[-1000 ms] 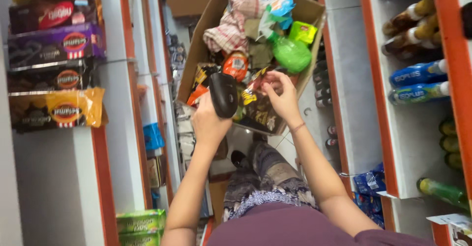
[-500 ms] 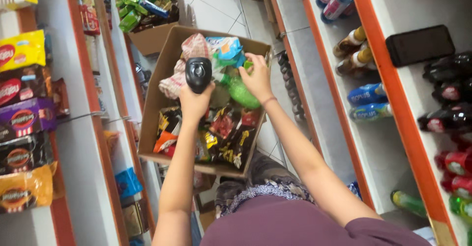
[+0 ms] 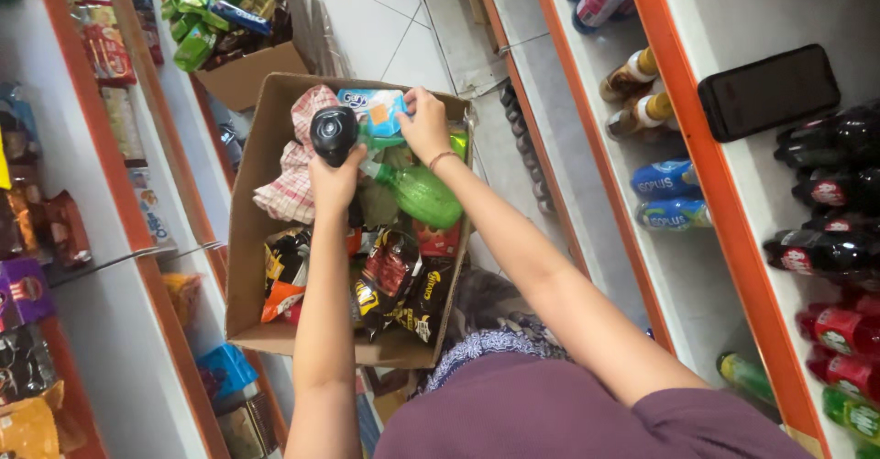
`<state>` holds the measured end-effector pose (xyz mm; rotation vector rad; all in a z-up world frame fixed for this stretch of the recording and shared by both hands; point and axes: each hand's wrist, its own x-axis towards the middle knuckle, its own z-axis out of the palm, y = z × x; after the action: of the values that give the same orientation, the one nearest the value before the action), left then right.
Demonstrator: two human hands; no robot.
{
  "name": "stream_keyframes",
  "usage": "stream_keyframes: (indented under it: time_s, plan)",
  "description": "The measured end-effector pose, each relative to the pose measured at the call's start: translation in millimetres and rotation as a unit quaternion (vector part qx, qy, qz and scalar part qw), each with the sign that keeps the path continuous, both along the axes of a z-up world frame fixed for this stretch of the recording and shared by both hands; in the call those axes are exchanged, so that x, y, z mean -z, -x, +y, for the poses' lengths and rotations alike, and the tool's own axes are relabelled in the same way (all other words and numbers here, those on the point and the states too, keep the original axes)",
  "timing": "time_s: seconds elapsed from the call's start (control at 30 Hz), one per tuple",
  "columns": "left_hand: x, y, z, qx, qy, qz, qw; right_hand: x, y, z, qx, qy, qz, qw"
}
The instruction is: The person scans barcodes on various packaged snacks and a plastic bottle using a handheld scanner, retrieving items from a shelf and a large cardboard box on the floor.
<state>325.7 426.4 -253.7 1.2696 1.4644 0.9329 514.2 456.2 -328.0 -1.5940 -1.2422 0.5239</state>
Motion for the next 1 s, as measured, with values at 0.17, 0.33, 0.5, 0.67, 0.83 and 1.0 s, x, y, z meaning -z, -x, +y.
stream_keyframes:
  time_s: [0.17, 0.33, 0.5, 0.67, 0.83, 1.0]
  plan:
    - [8, 0, 0, -0.011, 0.019, -0.032, 0.999, -7, -8, 0, -0.046, 0.047, 0.077, 0.995]
    - [7, 1, -9, -0.047, 0.023, -0.06, 0.997, -40, -4, -38, -0.074, 0.009, 0.129, 0.989]
    - [12, 13, -19, -0.008, -0.02, -0.096, 0.995, -61, -4, -83, -0.106, -0.032, 0.212, 0.971]
    - [-4, 20, -36, 0.003, 0.056, -0.197, 0.979, -85, -13, -119, -0.11, 0.001, 0.278, 0.954]
    - [-34, 16, -49, 0.025, 0.13, -0.306, 0.943, -99, -19, -149, -0.095, 0.001, 0.284, 0.954]
    - [-50, 8, -57, 0.084, 0.172, -0.373, 0.908, -114, -16, -176, -0.056, -0.043, 0.203, 0.976]
